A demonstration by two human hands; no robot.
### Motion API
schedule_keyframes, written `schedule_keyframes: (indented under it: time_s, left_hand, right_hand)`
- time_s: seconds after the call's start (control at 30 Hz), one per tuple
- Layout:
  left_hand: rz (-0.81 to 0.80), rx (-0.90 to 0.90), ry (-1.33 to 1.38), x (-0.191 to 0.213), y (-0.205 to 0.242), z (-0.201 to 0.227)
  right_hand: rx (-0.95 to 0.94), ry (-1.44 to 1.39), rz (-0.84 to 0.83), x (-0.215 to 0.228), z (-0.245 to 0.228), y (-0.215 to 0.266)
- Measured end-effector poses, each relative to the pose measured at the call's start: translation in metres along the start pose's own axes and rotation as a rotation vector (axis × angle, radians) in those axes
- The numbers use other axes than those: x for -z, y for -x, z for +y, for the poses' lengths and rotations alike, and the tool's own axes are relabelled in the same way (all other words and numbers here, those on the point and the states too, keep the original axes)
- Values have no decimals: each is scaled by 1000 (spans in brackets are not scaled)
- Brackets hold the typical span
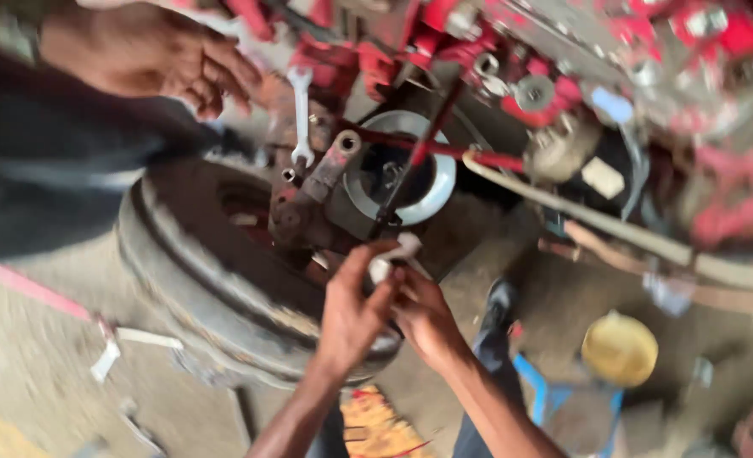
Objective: Disassembling, cleaning, and inspecting components of a tractor engine fuel injection system.
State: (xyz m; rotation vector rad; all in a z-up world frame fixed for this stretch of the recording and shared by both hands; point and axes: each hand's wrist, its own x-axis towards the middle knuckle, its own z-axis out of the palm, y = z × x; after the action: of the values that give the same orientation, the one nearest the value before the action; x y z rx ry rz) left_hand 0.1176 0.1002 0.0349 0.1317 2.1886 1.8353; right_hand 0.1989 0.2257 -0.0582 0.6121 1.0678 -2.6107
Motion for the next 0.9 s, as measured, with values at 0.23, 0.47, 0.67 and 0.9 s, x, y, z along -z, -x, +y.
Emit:
schedule_keyframes:
  time_s: [0.23, 0.47, 0.67, 0.9]
  left_hand:
    - [274, -130, -219, -140, 43, -99]
    - [-83, 373, -663, -283, 29, -365]
    - [-365, 536, -1065, -346, 13, -655]
    - [505, 153, -604, -330, -73, -657]
  right_hand:
    - [155, 1216, -46, 179, -39, 22]
    - [42, 1481, -80, 379, 16, -123]
    - [109, 2127, -384, 465, 109, -288]
    - [268, 2320, -281, 549, 180, -430]
